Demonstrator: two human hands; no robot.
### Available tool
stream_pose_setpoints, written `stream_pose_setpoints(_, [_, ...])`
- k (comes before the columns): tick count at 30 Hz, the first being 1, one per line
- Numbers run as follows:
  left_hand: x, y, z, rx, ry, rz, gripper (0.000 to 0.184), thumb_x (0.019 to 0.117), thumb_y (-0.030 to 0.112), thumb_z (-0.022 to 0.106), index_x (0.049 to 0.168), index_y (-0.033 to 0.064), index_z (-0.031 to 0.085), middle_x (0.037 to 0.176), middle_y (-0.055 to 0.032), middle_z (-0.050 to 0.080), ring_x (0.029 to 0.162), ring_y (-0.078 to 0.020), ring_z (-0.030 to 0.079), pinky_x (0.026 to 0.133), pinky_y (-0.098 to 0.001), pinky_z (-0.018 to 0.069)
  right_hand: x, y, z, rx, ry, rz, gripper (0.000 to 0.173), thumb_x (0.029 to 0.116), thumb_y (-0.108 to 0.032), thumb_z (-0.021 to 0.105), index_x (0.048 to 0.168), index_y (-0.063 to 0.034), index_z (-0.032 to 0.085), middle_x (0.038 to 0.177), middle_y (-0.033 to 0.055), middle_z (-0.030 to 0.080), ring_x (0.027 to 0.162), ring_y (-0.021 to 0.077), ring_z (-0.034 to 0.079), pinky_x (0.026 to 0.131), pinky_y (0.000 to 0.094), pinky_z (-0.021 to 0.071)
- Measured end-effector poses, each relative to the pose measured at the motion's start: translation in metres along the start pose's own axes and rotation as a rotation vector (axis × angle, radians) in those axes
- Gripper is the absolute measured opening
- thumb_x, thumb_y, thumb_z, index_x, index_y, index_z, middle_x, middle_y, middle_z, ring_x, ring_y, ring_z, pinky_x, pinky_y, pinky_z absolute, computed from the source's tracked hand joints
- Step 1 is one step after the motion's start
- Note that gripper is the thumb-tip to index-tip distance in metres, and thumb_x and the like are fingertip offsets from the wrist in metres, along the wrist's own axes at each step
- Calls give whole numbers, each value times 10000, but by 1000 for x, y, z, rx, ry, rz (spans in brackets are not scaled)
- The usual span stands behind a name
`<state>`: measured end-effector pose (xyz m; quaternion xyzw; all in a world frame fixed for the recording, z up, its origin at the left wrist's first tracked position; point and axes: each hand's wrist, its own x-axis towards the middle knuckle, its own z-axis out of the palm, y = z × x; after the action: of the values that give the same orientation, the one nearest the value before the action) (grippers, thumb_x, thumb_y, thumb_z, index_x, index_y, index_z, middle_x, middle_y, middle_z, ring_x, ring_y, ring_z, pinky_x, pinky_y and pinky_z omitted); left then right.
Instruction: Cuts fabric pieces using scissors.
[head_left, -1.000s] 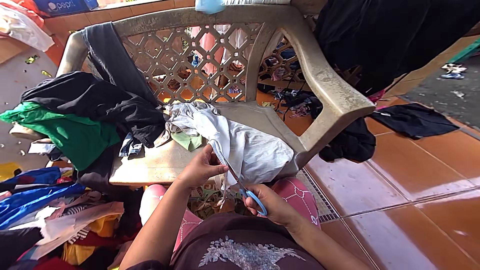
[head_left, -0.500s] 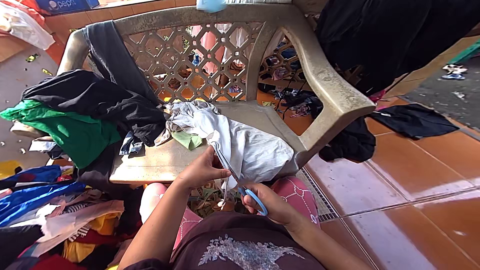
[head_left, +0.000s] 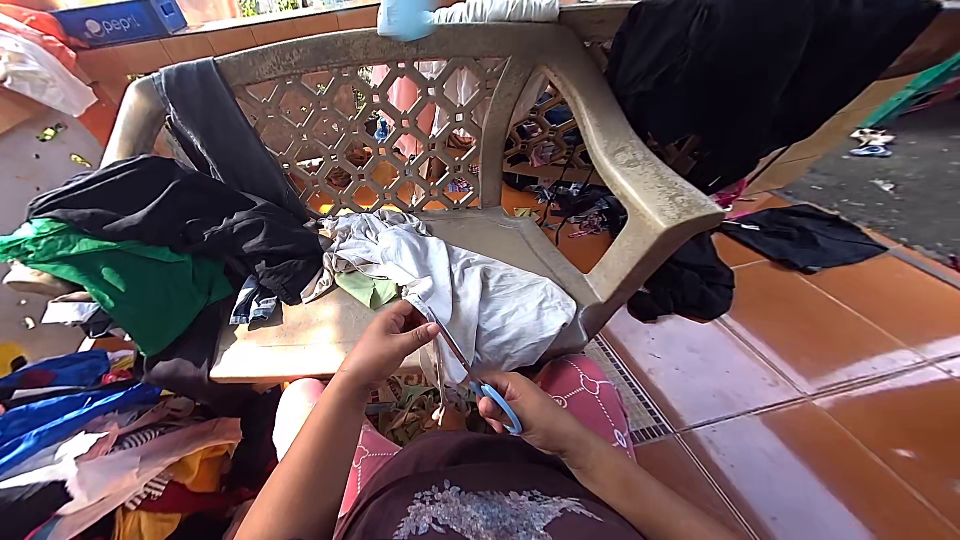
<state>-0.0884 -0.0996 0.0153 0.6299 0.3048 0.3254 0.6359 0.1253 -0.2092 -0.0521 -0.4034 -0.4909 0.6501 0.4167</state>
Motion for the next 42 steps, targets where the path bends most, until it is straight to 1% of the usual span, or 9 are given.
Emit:
stream_pose_setpoints(4, [0,-1,7,-61,152,57,101,957,-9,596,1025,36,656,926,31,712,861,-30,666,826,-232,552,-1,-3,4,-15,3,17,270,849,-409,783,840,-201,610,639,-167,576,537,-64,522,526,118,432])
stream_pose_setpoints(10, [-2,6,8,-15,141,43,224,902,-58,656,1109,8,601,921,9,708,853,-57,682,830,-250,571,-1,-2,3,-29,-7,8,315,824,-466,801,838,-207,623,646,-168,586,548,-62,536,536,119,442])
stream_pose_setpoints(12, [-3,7,6,-39,65,39,561,873,-74,677,1375,-13,435,965,-24,708,877,-93,701,875,-284,585,0,-1,1,0,-52,4,370,795,-534,815,838,-214,635,656,-160,598,558,-57,545,542,121,450])
stream_pose_setpoints(13, [-3,7,5,-47,20,28,818,864,-76,694,1546,-9,247,992,-49,708,891,-108,712,903,-296,588,1,-1,1,9,-72,1,402,782,-569,816,844,-214,637,661,-156,602,560,-54,547,543,122,452])
stream_pose_setpoints(14, [-3,8,4,-53,-8,12,970,852,-77,706,1601,18,97,1000,-57,703,888,-111,715,912,-295,588,2,-3,1,10,-86,-5,427,774,-598,812,850,-217,634,669,-157,605,564,-54,549,545,122,453])
stream_pose_setpoints(17, [-3,11,4,-57,-38,-13,1078,838,-74,719,1612,58,-20,996,-51,690,866,-104,711,902,-289,590,3,-7,3,16,-105,-12,463,764,-637,802,862,-217,632,679,-157,609,566,-57,548,543,120,452])
stream_pose_setpoints(29, [-2,10,3,-14,-119,-24,1050,859,-51,715,1611,31,-12,1072,-65,679,897,-92,702,915,-284,581,6,-2,1,5,-102,-64,383,818,-574,786,831,-224,632,650,-160,584,543,-67,521,523,114,434])
stream_pose_setpoints(34, [-3,8,4,4,-190,-39,1006,855,-42,719,1611,19,59,1132,-58,681,903,-62,695,898,-257,579,5,-6,3,0,-98,-31,430,783,-619,793,845,-224,636,663,-161,608,558,-63,547,539,119,452])
stream_pose_setpoints(42, [-2,7,4,60,-224,-68,982,856,-16,732,1604,8,97,1057,-20,684,849,-23,678,858,-220,573,7,-7,8,24,-81,-56,411,811,-608,773,853,-225,633,669,-164,601,562,-67,541,543,114,449])
